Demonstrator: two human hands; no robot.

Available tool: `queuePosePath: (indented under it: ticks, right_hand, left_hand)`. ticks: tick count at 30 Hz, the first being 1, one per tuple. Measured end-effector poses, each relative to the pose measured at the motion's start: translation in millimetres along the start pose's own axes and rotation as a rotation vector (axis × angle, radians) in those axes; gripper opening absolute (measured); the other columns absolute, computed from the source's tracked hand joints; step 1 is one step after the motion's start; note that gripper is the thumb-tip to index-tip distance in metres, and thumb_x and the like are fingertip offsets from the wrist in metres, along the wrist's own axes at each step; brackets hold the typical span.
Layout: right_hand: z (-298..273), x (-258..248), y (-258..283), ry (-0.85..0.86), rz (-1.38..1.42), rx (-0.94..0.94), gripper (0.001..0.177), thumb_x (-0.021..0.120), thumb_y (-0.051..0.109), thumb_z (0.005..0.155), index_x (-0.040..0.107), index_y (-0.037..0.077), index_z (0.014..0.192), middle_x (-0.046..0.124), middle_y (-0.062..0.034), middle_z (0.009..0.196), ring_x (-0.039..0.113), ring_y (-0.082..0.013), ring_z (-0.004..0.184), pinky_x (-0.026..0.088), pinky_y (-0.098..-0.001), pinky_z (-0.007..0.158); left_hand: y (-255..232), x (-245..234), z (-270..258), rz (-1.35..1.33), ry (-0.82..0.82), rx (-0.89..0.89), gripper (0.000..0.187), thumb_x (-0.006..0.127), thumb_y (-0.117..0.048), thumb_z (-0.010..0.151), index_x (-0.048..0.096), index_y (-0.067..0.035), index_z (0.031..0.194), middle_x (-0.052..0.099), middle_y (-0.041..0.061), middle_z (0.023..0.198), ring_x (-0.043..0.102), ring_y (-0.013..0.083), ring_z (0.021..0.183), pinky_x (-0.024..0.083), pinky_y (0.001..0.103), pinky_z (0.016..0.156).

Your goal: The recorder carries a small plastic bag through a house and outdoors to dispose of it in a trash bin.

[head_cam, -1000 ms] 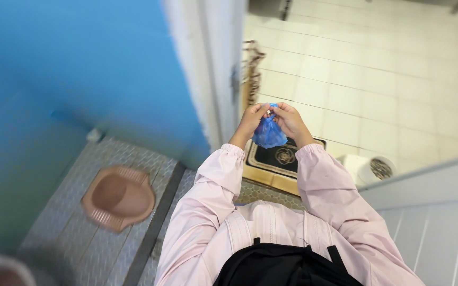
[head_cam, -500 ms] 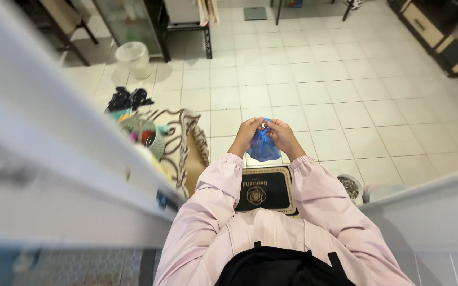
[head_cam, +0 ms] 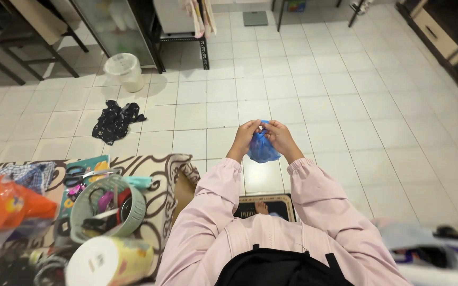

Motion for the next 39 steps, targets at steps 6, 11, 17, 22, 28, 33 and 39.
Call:
queuePosePath:
  ticks: [6, 11, 17, 22, 28, 33, 39]
  right_hand:
    - [136.7, 3.1, -6.9, 0.122, -0.045, 0.075, 0.010, 0.065, 0.008, 0.102, 0.063, 0.002, 0.109, 0.070, -0.0087, 0.101, 0.065, -0.0140, 0.085, 0.052, -0.0281, 0.075]
    - [211.4, 55.8, 9.8, 0.214, -0.121, 0.170, 0.009, 0.064, 0.008, 0.099, 0.062, 0.002, 0.107, 0.071, -0.0075, 0.100, 0.066, -0.0134, 0.084, 0.053, -0.0268, 0.076]
    - [280.4, 124.1, -27.8, 0.348, -0.142, 0.247, 0.009, 0.064, 0.007, 0.098, 0.061, 0.002, 0.105, 0.072, -0.0073, 0.098, 0.066, -0.0132, 0.082, 0.052, -0.0261, 0.073]
    - [322.8, 183.4, -88.3, 0.431, -0.122, 0.307, 0.008, 0.066, 0.008, 0.099, 0.061, 0.003, 0.103, 0.069, -0.0066, 0.092, 0.065, -0.0132, 0.080, 0.052, -0.0265, 0.072]
    - [373.7, 249.3, -136.9, 0.486, -0.057, 0.381, 0.009, 0.068, 0.009, 0.098, 0.063, 0.005, 0.104, 0.069, -0.0039, 0.092, 0.061, -0.0116, 0.077, 0.050, -0.0261, 0.071]
    - [404.6, 305.2, -151.7, 0.535, -0.110, 0.426, 0.007, 0.066, 0.011, 0.096, 0.062, 0.008, 0.101, 0.073, -0.0059, 0.100, 0.063, -0.0108, 0.082, 0.051, -0.0261, 0.075]
    - [492.0, 345.4, -205.3, 0.661, -0.136, 0.473, 0.008, 0.068, 0.012, 0.098, 0.064, 0.006, 0.102, 0.072, -0.0057, 0.099, 0.061, -0.0120, 0.080, 0.049, -0.0277, 0.076]
  left_hand:
    - [-29.4, -56.0, 100.5, -0.012, -0.129, 0.138, 0.023, 0.069, -0.024, 0.100, 0.071, -0.001, 0.099, 0.061, -0.002, 0.080, 0.053, 0.0076, 0.074, 0.044, 0.023, 0.069]
    - [-77.4, -88.0, 139.6, -0.091, -0.230, 0.165, 0.025, 0.068, -0.025, 0.100, 0.073, 0.000, 0.100, 0.057, -0.003, 0.077, 0.055, 0.0080, 0.075, 0.047, 0.023, 0.071]
    - [-123.5, -164.0, 150.1, -0.087, -0.353, 0.299, 0.025, 0.067, -0.025, 0.102, 0.071, 0.000, 0.099, 0.057, -0.003, 0.078, 0.055, 0.0085, 0.078, 0.046, 0.023, 0.074]
    - [-160.3, -240.9, 139.8, -0.081, -0.441, 0.305, 0.025, 0.067, -0.025, 0.100, 0.071, -0.001, 0.100, 0.056, -0.003, 0.077, 0.054, 0.0085, 0.076, 0.045, 0.024, 0.072]
    - [-211.6, -315.6, 140.0, 0.034, -0.548, 0.362, 0.025, 0.067, -0.025, 0.101, 0.072, 0.000, 0.099, 0.056, -0.003, 0.077, 0.054, 0.0081, 0.076, 0.044, 0.022, 0.072]
    - [-239.8, -366.4, 148.2, 0.018, -0.599, 0.385, 0.026, 0.067, -0.025, 0.101, 0.071, 0.000, 0.097, 0.056, -0.003, 0.076, 0.052, 0.0080, 0.075, 0.043, 0.023, 0.071]
    - [-270.8, -442.2, 177.5, 0.050, -0.719, 0.441, 0.026, 0.067, -0.024, 0.100, 0.071, 0.001, 0.097, 0.056, -0.002, 0.076, 0.055, 0.0096, 0.078, 0.044, 0.023, 0.074]
Point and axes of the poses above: each hand's wrist, its own z-axis towards the middle knuckle, its own x-axis out of the palm, y = z × x, the point moved 8 cm from there along z, towards the middle knuckle
